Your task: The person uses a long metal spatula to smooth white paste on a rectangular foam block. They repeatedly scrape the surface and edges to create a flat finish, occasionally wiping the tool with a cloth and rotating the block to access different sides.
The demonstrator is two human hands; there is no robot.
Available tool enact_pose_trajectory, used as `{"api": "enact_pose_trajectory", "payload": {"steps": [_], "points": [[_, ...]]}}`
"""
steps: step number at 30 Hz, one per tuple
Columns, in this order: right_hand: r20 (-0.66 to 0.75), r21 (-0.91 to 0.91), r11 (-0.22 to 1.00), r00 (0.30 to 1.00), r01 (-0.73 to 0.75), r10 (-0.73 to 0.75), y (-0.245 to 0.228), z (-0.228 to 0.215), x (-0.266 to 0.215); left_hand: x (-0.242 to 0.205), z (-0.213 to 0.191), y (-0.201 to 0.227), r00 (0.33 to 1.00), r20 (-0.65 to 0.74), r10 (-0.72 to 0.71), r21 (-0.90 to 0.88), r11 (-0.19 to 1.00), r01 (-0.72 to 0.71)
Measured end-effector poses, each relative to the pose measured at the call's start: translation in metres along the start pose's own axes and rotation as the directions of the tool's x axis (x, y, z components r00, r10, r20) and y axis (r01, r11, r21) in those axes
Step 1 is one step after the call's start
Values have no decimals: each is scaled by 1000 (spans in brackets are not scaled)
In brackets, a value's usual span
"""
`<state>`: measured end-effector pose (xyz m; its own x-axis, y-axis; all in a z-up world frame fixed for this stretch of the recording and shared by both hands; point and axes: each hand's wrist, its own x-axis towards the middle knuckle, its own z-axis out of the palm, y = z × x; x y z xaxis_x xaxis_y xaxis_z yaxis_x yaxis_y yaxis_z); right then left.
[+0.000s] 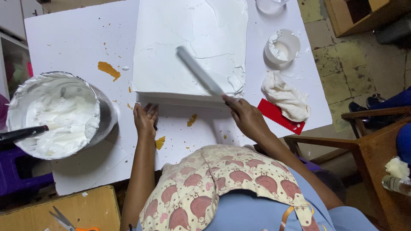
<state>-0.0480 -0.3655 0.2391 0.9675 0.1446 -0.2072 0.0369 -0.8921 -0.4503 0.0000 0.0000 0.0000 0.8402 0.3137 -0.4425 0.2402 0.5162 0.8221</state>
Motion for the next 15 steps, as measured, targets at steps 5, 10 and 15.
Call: {"api": "enact_pose_trajectory", "payload": {"steps": [5,10,15], "points": [[-73,322,947,997,14,10,-11,-18,-34,1,-21,-10,999,-41,16,-85,996,-20],[-287,354,926,927,-131,241,29,-7,-41,-49,3,11,997,40,-62,70,996,59],[-220,425,861,890,-281,399,38,-16,-41,-46,-9,-37,967,154,-203,368,920,134]]}}
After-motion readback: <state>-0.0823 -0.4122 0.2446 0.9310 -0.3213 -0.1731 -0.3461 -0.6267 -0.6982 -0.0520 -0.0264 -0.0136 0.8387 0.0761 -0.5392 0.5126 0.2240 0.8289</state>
